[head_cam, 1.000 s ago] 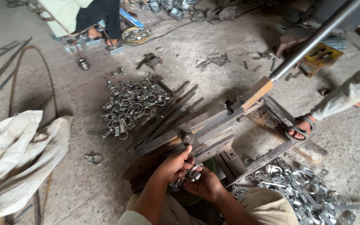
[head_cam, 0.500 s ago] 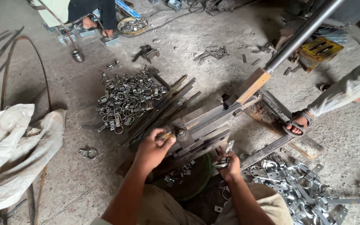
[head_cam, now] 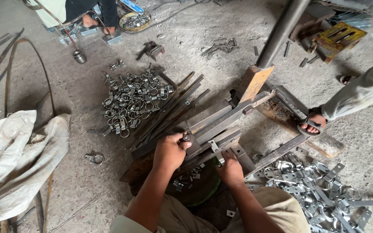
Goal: The person operates a manual lever press to shape metal hardware components. They pick up metal pieces from a pile, place them into the press die, and pull the lever to stamp the metal. The finished pieces are then dropped into a green bucket or onto a pile on the floor.
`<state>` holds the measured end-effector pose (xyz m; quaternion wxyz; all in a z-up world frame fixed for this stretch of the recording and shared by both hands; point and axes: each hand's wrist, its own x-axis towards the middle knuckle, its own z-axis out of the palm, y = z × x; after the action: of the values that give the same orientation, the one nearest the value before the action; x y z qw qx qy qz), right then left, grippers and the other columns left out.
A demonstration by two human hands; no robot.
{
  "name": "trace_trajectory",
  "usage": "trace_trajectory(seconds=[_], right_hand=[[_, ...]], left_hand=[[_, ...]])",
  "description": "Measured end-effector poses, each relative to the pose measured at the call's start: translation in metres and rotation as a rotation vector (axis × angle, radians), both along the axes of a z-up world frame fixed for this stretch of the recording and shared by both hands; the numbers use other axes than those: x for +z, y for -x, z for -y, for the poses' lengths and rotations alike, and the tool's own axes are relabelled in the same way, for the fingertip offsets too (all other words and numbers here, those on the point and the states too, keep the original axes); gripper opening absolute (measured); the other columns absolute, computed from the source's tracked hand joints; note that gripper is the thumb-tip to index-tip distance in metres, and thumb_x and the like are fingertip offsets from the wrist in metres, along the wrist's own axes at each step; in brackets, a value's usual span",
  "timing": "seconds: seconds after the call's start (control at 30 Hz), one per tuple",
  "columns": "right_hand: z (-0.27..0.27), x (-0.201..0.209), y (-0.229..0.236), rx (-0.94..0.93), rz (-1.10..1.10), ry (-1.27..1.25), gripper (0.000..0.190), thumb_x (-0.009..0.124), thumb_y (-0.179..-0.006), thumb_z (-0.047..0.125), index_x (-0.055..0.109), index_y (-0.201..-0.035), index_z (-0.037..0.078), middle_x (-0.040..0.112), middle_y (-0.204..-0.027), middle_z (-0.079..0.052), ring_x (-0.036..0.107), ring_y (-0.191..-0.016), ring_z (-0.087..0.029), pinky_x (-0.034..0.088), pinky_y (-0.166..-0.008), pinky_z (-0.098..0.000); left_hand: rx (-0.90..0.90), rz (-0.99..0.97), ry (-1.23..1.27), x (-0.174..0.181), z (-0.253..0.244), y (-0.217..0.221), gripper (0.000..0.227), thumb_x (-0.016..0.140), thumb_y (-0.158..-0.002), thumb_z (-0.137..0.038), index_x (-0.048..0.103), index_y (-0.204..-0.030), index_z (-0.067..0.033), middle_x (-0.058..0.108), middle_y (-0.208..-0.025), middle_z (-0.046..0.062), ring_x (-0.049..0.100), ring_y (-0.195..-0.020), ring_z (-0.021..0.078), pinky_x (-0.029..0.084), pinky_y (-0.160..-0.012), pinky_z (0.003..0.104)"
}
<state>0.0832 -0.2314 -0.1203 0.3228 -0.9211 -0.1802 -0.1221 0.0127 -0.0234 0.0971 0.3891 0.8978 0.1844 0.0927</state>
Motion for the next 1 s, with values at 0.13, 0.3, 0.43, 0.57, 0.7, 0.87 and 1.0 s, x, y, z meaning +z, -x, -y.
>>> trace_trajectory(seconds=[0.13,0.3,0.43,0.57,0.7,0.87,1.0], right_hand=[[-0.006,0.003,0.008,-0.018,-0.227,0.047,0.068,0.086,-0.070,0.024,0.059,-0.131,0.011,0.066,-0.125,-0.017,0.064,-0.116,-0.037,0.054,-0.095,-0.0444],[-0.019,0.004,0.021,0.016,-0.308,0.072,0.070,0.086,-0.073,0.025,0.056,-0.135,0.013,0.065,-0.126,-0.015,0.065,-0.114,-0.036,0.054,-0.094,-0.0446],[-0.018,0.010,0.022,0.035,-0.293,0.050,0.072,0.087,-0.070,0.025,0.056,-0.135,0.012,0.066,-0.124,-0.016,0.065,-0.113,-0.036,0.055,-0.094,-0.0452],[-0.015,0.022,0.024,0.083,-0.298,0.022,0.077,0.088,-0.069,0.025,0.055,-0.136,0.009,0.065,-0.125,-0.019,0.065,-0.113,-0.038,0.054,-0.094,-0.0455],[-0.008,0.027,0.025,0.130,-0.268,0.015,0.071,0.085,-0.072,0.025,0.059,-0.136,0.008,0.066,-0.121,-0.021,0.066,-0.112,-0.038,0.055,-0.095,-0.0438],[0.002,0.015,0.021,0.204,-0.098,-0.142,0.067,0.087,-0.067,0.022,0.064,-0.127,0.001,0.068,-0.124,-0.023,0.066,-0.115,-0.038,0.053,-0.097,-0.0427],[0.009,0.015,0.022,0.132,-0.159,-0.162,0.062,0.086,-0.070,0.024,0.067,-0.126,0.005,0.072,-0.122,-0.019,0.068,-0.114,-0.034,0.055,-0.098,-0.0399]], left_hand=[[0.011,-0.051,-0.011,0.011,0.005,0.000,0.026,0.077,-0.087,-0.022,0.075,-0.112,-0.0174,0.076,-0.100,0.011,0.074,-0.090,0.0285,0.057,-0.079,0.039],[0.006,-0.086,-0.009,0.014,0.006,-0.002,0.027,0.076,-0.087,-0.022,0.072,-0.113,-0.0175,0.077,-0.101,0.010,0.074,-0.094,0.0288,0.057,-0.081,0.040],[-0.002,-0.097,-0.027,0.013,0.004,-0.003,0.027,0.076,-0.087,-0.023,0.072,-0.113,-0.0177,0.077,-0.103,0.010,0.073,-0.097,0.0300,0.057,-0.082,0.042],[0.005,-0.076,-0.026,0.012,0.004,-0.002,0.030,0.078,-0.085,-0.023,0.073,-0.115,-0.0202,0.076,-0.104,0.011,0.073,-0.099,0.0319,0.057,-0.083,0.042],[0.011,-0.094,-0.022,0.013,0.004,-0.002,0.030,0.078,-0.085,-0.025,0.072,-0.115,-0.0217,0.075,-0.106,0.010,0.072,-0.101,0.0323,0.057,-0.084,0.043],[0.002,-0.094,-0.036,0.016,0.005,0.001,0.028,0.077,-0.086,-0.028,0.071,-0.113,-0.0215,0.075,-0.107,0.009,0.071,-0.102,0.0327,0.057,-0.084,0.045],[0.002,-0.112,-0.051,0.015,0.006,0.002,0.026,0.076,-0.088,-0.029,0.070,-0.112,-0.0239,0.074,-0.105,0.010,0.071,-0.102,0.0343,0.056,-0.083,0.046]])
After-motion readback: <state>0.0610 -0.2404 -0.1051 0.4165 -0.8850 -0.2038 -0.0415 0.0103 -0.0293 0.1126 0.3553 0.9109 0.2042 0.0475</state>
